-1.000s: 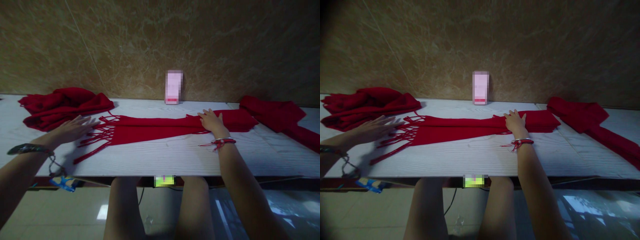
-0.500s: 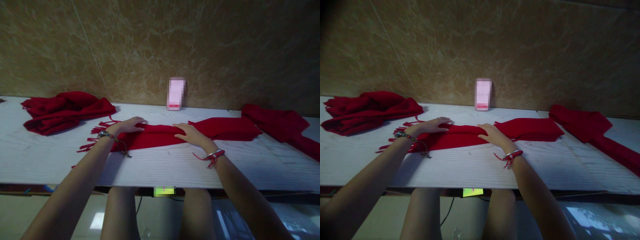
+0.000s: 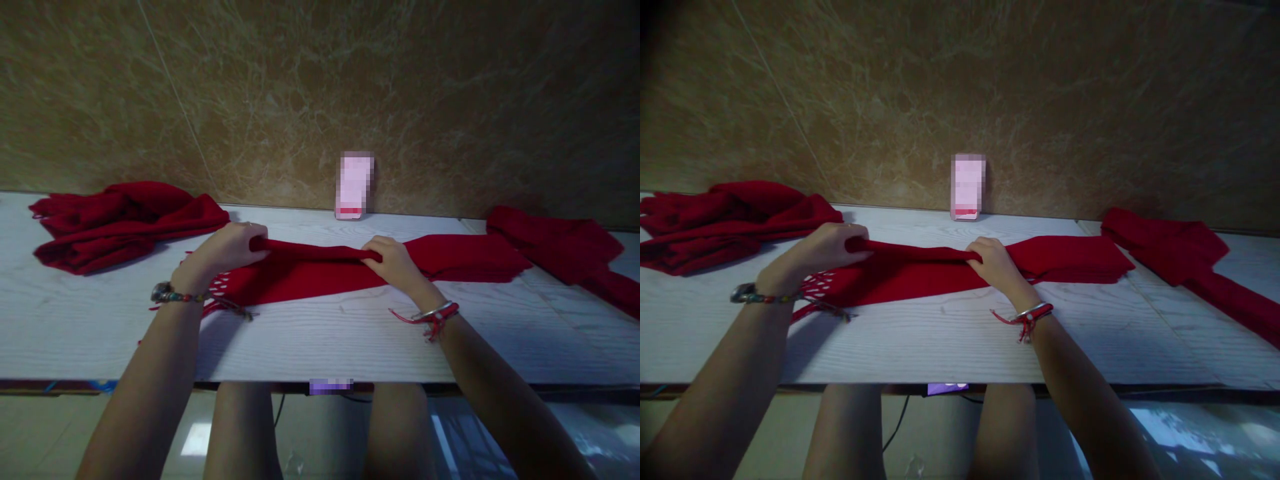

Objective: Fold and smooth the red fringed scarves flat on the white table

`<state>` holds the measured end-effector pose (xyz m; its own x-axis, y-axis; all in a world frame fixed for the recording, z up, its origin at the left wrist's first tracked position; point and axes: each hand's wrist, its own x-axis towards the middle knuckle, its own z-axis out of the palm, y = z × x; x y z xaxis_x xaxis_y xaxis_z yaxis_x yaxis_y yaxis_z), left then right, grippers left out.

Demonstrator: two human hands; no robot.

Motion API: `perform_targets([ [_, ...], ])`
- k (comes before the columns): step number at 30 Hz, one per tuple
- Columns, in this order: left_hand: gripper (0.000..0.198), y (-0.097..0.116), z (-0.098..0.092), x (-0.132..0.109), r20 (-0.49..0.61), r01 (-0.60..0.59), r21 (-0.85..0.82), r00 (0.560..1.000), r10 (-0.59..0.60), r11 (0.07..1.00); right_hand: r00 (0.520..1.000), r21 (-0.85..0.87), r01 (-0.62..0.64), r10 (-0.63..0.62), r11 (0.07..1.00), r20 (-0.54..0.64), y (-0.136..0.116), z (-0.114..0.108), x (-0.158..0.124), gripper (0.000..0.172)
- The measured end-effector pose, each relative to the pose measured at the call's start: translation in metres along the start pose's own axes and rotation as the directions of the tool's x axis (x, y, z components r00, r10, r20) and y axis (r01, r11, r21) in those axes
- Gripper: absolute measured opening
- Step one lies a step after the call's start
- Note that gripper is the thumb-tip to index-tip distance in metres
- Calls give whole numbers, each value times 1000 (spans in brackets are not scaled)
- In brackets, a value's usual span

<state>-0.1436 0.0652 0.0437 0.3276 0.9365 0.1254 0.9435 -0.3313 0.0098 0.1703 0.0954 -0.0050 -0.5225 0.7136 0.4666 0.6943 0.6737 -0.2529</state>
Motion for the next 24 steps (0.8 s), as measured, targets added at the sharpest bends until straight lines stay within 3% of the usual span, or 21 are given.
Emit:
perform_targets([
  [3, 21, 4, -11, -14, 15, 71, 69, 997, -72, 995, 997, 12, 68, -68, 998, -20, -2, -6, -1, 17],
  [5, 19, 10, -9, -17, 163, 90, 79, 981, -102, 993, 990, 33, 108, -110, 994, 92, -2, -8, -3, 21],
  [8, 24, 22, 3, -16, 437, 124, 44, 890, -130, 991, 942, 60, 119, -132, 991, 310, -3, -7, -5, 26],
  [10, 28, 28, 12, -16, 501, 152, 28, 853, -145, 988, 918, 66, 112, -129, 991, 376, -4, -5, -6, 30],
  [14, 21, 30, 21, -27, 426, 74, -3, 902, -66, 997, 908, 75, 106, -128, 991, 399, -10, -3, -5, 31],
  [18, 19, 20, 20, -46, 272, -55, 78, 962, 32, 995, 942, 81, 84, -105, 993, 318, -15, -5, -4, 24],
  [21, 24, 15, 15, -61, 243, -54, 197, 970, 4, 979, 953, 79, 87, -106, 993, 282, -16, -7, -4, 25],
  [24, 27, 16, 10, -71, 284, -9, 264, 956, -69, 964, 913, 83, 104, -128, 991, 388, -14, -7, -5, 24],
])
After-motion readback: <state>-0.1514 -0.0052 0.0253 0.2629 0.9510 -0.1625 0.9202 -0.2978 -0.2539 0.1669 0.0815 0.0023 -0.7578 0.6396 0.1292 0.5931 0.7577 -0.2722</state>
